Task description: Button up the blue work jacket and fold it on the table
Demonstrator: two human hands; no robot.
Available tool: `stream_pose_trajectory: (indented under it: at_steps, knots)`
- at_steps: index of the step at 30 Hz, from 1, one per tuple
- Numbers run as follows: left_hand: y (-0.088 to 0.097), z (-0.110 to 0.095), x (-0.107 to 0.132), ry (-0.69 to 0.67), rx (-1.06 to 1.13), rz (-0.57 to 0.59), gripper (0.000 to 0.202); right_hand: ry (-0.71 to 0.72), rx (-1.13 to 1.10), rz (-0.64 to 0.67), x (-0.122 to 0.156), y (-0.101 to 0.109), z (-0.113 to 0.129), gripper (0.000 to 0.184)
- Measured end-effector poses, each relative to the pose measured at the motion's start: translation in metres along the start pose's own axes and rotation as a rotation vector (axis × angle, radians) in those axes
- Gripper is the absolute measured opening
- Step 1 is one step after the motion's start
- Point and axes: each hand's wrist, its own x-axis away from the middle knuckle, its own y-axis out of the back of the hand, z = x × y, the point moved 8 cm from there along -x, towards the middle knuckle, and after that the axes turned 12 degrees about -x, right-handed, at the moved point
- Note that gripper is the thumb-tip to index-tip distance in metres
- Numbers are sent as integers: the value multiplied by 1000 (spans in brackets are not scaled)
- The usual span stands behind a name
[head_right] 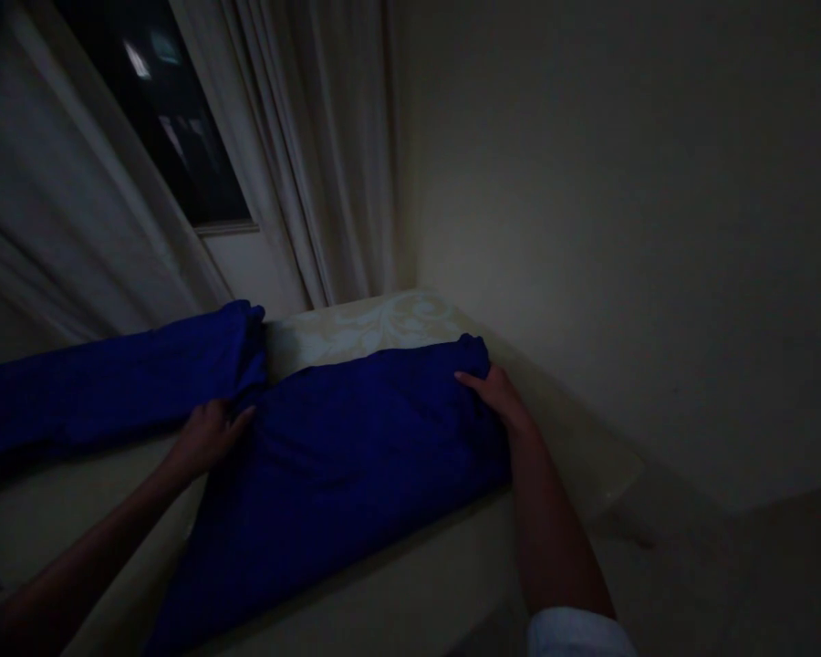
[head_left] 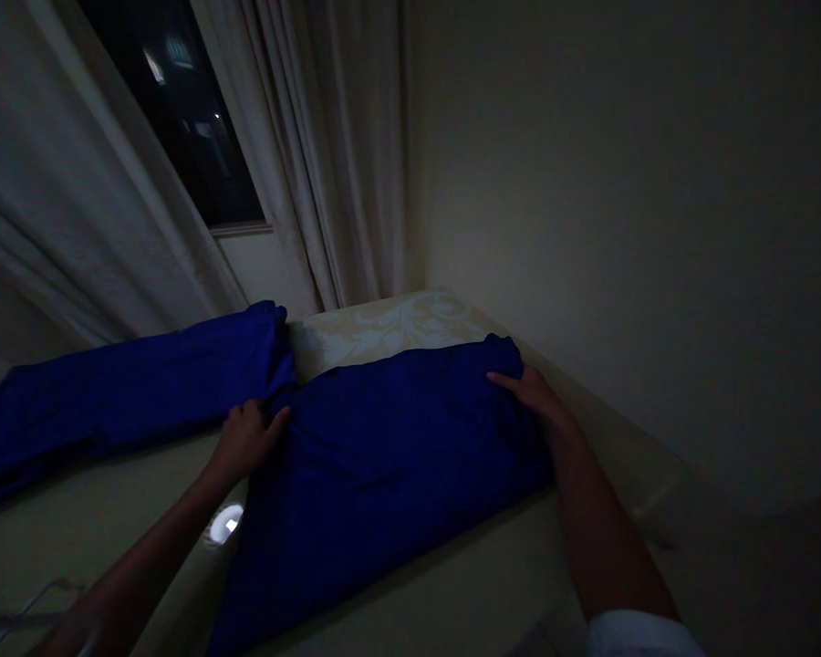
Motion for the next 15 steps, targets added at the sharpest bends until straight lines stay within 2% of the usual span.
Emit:
stream_pose_trajectory:
  at_steps: [2, 4, 7, 9, 10, 12, 15]
  knots:
    - [-6, 5, 15, 124, 243, 62, 68, -75, -125, 79, 5, -2, -2, 45]
    - [-15, 0, 27, 262, 578, 227, 64, -102, -165, 123, 10, -6, -1, 43]
    - [-23, -36, 49, 390, 1031, 564, 52, -75, -173, 131, 14, -7, 5, 46]
    - [-16, -65, 61, 390, 1166, 685, 48, -31, -189, 100, 16, -1, 10, 48]
    - [-9, -76, 63, 376, 1188, 678, 48, 2, -210, 67, 18, 6, 14, 51]
    - [12, -91, 62, 307, 1200, 581, 50, 70, -279, -24, 22, 22, 23, 57]
    - [59, -93, 38, 185, 1163, 327, 53, 158, -376, -156, 25, 42, 41, 64]
